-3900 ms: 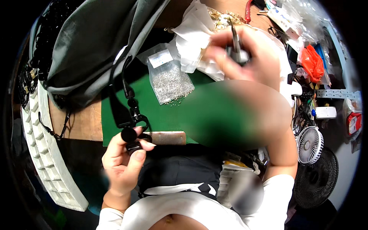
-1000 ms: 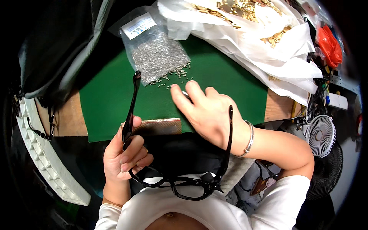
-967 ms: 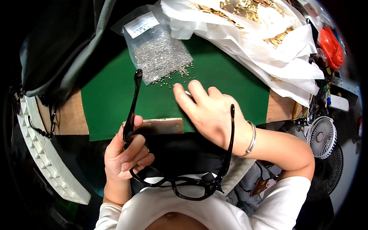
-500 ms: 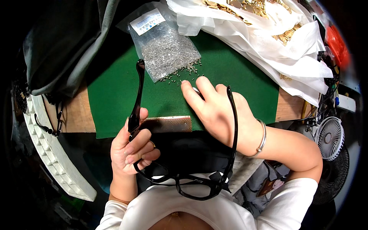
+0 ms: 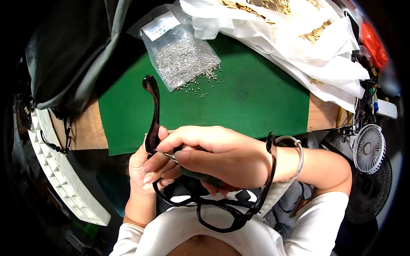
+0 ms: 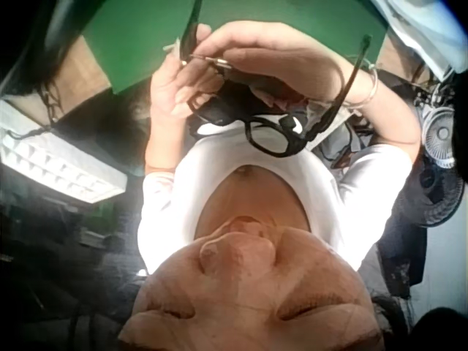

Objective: The person repeatedly picks up black eyeglass frames and uses a small screwdriver to tighten screws on the hinges. They handle multiple frames one at a time, placing each finished unit into a nearby bin. The workspace contains scattered hardware and other frames.

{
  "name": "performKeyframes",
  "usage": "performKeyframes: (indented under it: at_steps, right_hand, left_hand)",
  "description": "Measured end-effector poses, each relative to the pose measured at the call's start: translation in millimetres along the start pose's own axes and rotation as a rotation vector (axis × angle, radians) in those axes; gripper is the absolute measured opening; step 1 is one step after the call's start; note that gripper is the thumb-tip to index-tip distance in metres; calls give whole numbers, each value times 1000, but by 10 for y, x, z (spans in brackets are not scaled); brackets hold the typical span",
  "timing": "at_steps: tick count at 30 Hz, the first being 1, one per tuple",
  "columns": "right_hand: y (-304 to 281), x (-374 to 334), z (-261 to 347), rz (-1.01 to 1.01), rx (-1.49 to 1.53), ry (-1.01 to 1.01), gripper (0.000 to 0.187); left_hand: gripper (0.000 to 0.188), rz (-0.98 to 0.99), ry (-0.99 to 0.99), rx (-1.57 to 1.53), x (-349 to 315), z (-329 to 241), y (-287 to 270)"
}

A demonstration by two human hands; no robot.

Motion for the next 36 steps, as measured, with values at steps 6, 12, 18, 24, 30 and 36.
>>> performKeyframes:
  at_steps: [6,12,18,24,30,36]
  right_hand:
    - [21,2,-54,48,162,49,29]
    - [15,10,-108,43,274,42,33]
    - [12,3,-91,-21,210,40,29]
    - [-65,-5,-164,-72,27,-49,31]
    - [-355,-251,-20,-642,-1100,-569,20]
    - [-415,-84,-38,-1010,-1497,-448,30]
  left_hand:
    - [35,5,-8,147,-20,-5,-5]
    - [36,-102,19,169,-20,26,-19]
    - [36,-117,19,135,-8,34,-35]
    - [35,-166,-12,138,13,49,-7]
    - [32,28,87,233,-124,-68,173]
    - [32,6,207,345,-74,-10,256]
Point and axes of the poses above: each hand's wrist, its own x-axis towards the middle knuckle, its own y-axis out of the palm, z = x × y, the point moved 4 cm from there along x, towards the middle knuckle, and after that the axes turned 11 degrees about -x, right-handed, at the moved point
